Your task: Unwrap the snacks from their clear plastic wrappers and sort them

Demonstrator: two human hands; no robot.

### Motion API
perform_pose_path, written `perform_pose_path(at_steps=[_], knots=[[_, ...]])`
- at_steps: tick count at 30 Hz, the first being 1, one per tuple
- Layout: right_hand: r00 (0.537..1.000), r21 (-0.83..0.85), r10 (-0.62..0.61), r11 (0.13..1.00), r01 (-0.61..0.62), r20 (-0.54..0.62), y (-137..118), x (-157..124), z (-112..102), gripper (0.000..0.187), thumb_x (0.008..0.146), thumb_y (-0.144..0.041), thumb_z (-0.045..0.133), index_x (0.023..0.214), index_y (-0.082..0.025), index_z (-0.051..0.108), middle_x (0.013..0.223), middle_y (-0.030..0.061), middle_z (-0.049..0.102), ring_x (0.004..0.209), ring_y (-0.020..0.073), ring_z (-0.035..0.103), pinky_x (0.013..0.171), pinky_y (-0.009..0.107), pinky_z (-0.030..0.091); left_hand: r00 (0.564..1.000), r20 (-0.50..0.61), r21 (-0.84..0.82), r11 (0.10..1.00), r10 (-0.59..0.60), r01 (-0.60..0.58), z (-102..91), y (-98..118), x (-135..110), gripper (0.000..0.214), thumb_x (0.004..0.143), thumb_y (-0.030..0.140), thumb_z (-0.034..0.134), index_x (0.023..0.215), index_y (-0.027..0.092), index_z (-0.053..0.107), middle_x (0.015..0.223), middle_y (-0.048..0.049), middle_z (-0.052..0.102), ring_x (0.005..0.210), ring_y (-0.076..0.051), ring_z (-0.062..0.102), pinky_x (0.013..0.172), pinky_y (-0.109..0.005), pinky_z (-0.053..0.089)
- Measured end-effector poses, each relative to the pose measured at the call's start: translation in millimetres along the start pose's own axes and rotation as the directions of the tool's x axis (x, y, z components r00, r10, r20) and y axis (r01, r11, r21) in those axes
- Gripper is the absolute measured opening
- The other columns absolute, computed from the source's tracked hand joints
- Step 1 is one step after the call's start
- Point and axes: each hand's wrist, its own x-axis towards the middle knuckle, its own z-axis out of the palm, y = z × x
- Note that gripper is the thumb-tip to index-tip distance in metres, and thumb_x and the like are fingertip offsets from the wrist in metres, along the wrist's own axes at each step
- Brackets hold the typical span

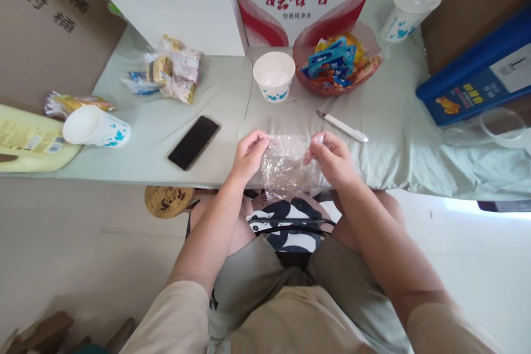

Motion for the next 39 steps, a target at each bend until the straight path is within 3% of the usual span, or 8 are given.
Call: perform_pose_path(at_steps=[3,7,13,18,25,33,37,39], knots=[[0.976,0.237,0.177,0.961,-0.144,-0.125,6,6,2,0.032,0.083,-0.052,0.067,0.101,-0.028,0.054,0.074,-0.0037,0.061,0.063,0.0139,0.061,0.063,0.03,0.054,0.977,-0.063,-0.147,0.97,-0.205,0.194,14.7,-5,4,0.033,0.089,0.054,0.061,0.082,0.023,0.056,0.061,0.0032,0.054,0.048,-0.011,0.05,0.047,-0.024,0.039],[0.966,0.197,0.258,0.947,-0.254,0.008,8,8,1,0.039,0.072,-0.049,0.077,0.096,-0.026,0.058,0.08,-0.0004,0.063,0.071,0.0165,0.063,0.067,0.033,0.054,0.93,-0.117,-0.288,0.908,-0.348,0.304,18.8,0,14,0.04,0.083,0.061,0.068,0.087,0.022,0.06,0.059,0.0037,0.049,0.046,-0.009,0.046,0.044,-0.023,0.032],[0.97,0.158,0.2,0.971,-0.178,-0.137,8,12,-2,0.03,0.075,-0.049,0.073,0.086,-0.025,0.058,0.08,-0.0001,0.064,0.073,0.0159,0.063,0.071,0.032,0.054,0.886,0.204,-0.405,0.788,-0.417,0.464,18.1,3,17,0.047,0.059,0.047,0.09,0.089,0.017,0.068,0.075,-0.0009,0.064,0.068,-0.013,0.06,0.063,-0.026,0.049],[0.964,0.03,0.267,0.963,-0.267,0.013,4,8,-3,0.034,0.076,-0.053,0.074,0.088,-0.022,0.066,0.07,0.0007,0.065,0.063,0.0173,0.062,0.059,0.032,0.052,0.929,0.083,-0.35,0.862,-0.362,0.367,24.2,-5,16,0.031,0.072,0.039,0.083,0.089,0.019,0.067,0.089,-0.0009,0.069,0.081,-0.014,0.066,0.071,-0.026,0.053],[0.96,0.124,0.276,0.955,-0.269,-0.043,6,6,0,0.042,0.079,-0.052,0.064,0.113,-0.027,0.064,0.059,-0.0051,0.053,0.051,0.0136,0.05,0.051,0.029,0.043,0.917,0.153,-0.167,0.905,-0.368,0.391,20.3,-1,14,0.033,0.083,0.047,0.073,0.103,0.023,0.063,0.049,0.0082,0.05,0.035,-0.007,0.041,0.037,-0.019,0.028],[0.96,0.202,0.271,0.938,-0.281,0.077,-5,4,-9,0.053,0.082,-0.074,0.041,0.073,-0.024,0.059,0.067,0.0053,0.059,0.06,0.0201,0.057,0.057,0.037,0.048,0.881,0.234,-0.419,0.774,-0.412,0.474,10.8,20,18,0.025,0.079,0.037,0.069,0.066,0.019,0.056,0.061,0.0006,0.053,0.052,-0.01,0.05,0.045,-0.023,0.041],[0.968,0.052,0.251,0.966,-0.252,0.022,-3,5,-10,0.035,0.072,-0.05,0.075,0.091,-0.024,0.06,0.065,-0.002,0.059,0.06,0.0164,0.056,0.058,0.031,0.045,0.925,0.194,-0.286,0.883,-0.327,0.373,4.8,11,19,0.029,0.073,0.035,0.072,0.06,0.018,0.051,0.064,0.0014,0.05,0.058,-0.01,0.049,0.053,-0.023,0.043],[0.97,0.052,0.236,0.971,-0.233,-0.061,0,8,-9,0.048,0.067,-0.039,0.08,0.107,-0.026,0.056,0.064,-0.0069,0.057,0.058,0.0149,0.055,0.058,0.029,0.044,0.951,0.133,-0.199,0.933,-0.278,0.3,1.5,4,20,0.025,0.067,0.029,0.077,0.07,0.019,0.054,0.07,0.003,0.053,0.06,-0.009,0.049,0.056,-0.022,0.043]])
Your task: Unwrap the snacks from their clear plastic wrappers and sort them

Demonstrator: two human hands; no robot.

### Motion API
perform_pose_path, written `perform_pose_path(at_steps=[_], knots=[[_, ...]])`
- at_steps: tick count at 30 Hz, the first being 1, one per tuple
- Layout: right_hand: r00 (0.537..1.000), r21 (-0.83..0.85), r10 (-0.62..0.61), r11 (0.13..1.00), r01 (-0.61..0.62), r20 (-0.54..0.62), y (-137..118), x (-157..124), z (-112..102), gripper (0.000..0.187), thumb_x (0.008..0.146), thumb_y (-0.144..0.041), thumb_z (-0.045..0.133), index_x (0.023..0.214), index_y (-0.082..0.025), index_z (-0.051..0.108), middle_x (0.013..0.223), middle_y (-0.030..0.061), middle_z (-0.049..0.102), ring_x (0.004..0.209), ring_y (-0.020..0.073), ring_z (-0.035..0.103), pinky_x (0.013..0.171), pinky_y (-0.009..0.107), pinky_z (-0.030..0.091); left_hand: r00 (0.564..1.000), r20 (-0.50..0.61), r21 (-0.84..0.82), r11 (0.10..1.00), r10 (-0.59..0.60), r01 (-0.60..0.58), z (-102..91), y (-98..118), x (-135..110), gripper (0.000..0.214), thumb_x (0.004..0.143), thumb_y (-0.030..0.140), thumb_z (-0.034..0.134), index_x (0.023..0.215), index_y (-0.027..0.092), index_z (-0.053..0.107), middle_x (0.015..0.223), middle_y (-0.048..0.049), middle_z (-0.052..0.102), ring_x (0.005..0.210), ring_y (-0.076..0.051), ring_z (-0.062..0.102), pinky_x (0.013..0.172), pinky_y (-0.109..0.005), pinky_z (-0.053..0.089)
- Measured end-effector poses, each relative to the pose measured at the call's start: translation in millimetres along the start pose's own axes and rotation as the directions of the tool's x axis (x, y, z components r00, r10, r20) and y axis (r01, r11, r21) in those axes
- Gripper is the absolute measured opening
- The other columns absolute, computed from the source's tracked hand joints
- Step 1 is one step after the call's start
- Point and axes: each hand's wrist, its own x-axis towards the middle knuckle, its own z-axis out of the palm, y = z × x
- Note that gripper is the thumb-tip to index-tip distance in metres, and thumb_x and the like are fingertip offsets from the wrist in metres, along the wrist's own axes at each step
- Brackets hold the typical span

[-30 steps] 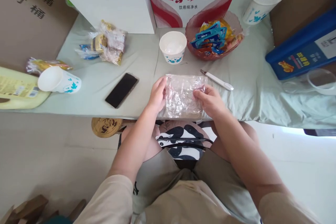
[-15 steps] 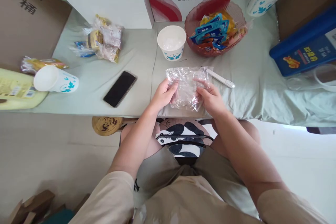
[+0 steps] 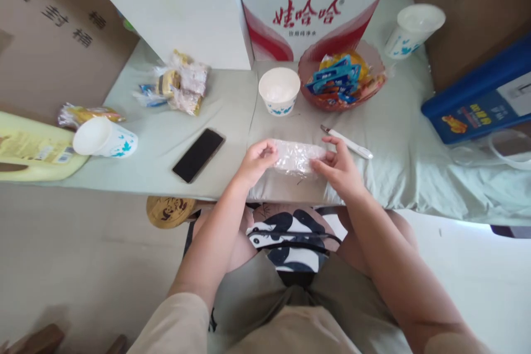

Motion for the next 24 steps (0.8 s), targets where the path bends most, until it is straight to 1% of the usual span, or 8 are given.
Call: perform_pose_path(at_steps=[3,6,8,10,14,18,21,24], knots=[[0.993,-0.035,-0.067,0.997,0.064,-0.097,0,8,0,0.032,0.073,-0.039,0.071,0.098,-0.024,0.058,0.068,-0.0049,0.058,0.062,0.0147,0.055,0.062,0.03,0.044,0.977,-0.181,0.179,0.981,0.109,-0.076,-6.3,-4,2,0.029,0.066,0.02,0.075,0.091,0.022,0.06,0.096,-0.001,0.062,0.077,-0.012,0.058,0.069,-0.024,0.049],[0.961,-0.22,-0.205,0.962,0.163,-0.186,-5,14,-1,0.018,0.079,-0.04,0.062,0.076,-0.023,0.056,0.071,-0.0006,0.06,0.068,0.0172,0.056,0.068,0.033,0.045,0.878,-0.383,0.373,0.918,0.288,-0.139,-4.3,-3,-1,0.02,0.072,0.021,0.072,0.089,0.022,0.061,0.092,-0.0028,0.062,0.088,-0.017,0.061,0.082,-0.03,0.05],[0.934,-0.302,-0.312,0.92,0.25,-0.176,-10,15,1,0.016,0.08,-0.038,0.061,0.076,-0.024,0.055,0.083,0.003,0.067,0.08,0.021,0.061,0.076,0.036,0.047,0.911,-0.313,0.395,0.909,0.268,-0.132,5.9,1,-6,0.018,0.077,0.028,0.072,0.09,0.021,0.063,0.093,-0.0046,0.066,0.094,-0.02,0.064,0.089,-0.034,0.051],[0.939,-0.275,-0.341,0.908,0.317,-0.041,-14,14,6,0.015,0.082,-0.037,0.061,0.078,-0.024,0.056,0.095,0.0048,0.071,0.09,0.0231,0.064,0.083,0.038,0.048,0.967,-0.169,0.332,0.935,0.192,-0.127,22.2,5,-9,0.035,0.075,0.036,0.078,0.104,0.022,0.065,0.111,-0.0086,0.069,0.11,-0.024,0.064,0.097,-0.038,0.05],[0.947,0.039,-0.245,0.97,0.242,0.206,-18,15,12,0.024,0.085,-0.048,0.06,0.083,-0.025,0.059,0.087,0.0023,0.07,0.086,0.022,0.065,0.083,0.038,0.051,0.992,0.094,0.147,0.985,0.082,-0.095,51.5,11,1,0.056,0.075,0.053,0.078,0.119,0.022,0.065,0.122,-0.0117,0.071,0.114,-0.027,0.066,0.098,-0.038,0.051],[0.96,0.279,-0.189,0.952,0.127,0.205,-18,21,8,0.03,0.083,-0.052,0.063,0.099,-0.026,0.062,0.101,0.0028,0.071,0.099,0.0219,0.066,0.093,0.04,0.051,0.99,0.021,0.286,0.948,0.137,-0.137,45.8,30,24,0.042,0.076,0.049,0.078,0.105,0.021,0.068,0.105,-0.0078,0.075,0.097,-0.023,0.069,0.088,-0.034,0.053],[0.988,0.282,-0.082,0.958,0.043,0.129,-17,27,4,0.028,0.081,-0.048,0.065,0.096,-0.025,0.058,0.099,0.0029,0.072,0.09,0.0197,0.069,0.09,0.039,0.053,0.93,-0.211,0.505,0.848,0.3,-0.159,25.0,63,51,0.026,0.078,0.036,0.074,0.095,0.021,0.062,0.085,-0.0024,0.07,0.079,-0.019,0.065,0.075,-0.03,0.05],[0.996,0.246,0.004,0.969,-0.026,0.091,-16,33,6,0.025,0.08,-0.046,0.063,0.092,-0.024,0.057,0.091,0.002,0.072,0.078,0.0177,0.069,0.082,0.037,0.054,0.83,-0.195,0.855,0.505,0.522,-0.117,10.2,101,89,0.013,0.074,0.017,0.069,0.08,0.021,0.058,0.087,-0.0044,0.063,0.095,-0.025,0.062,0.086,-0.035,0.046]])
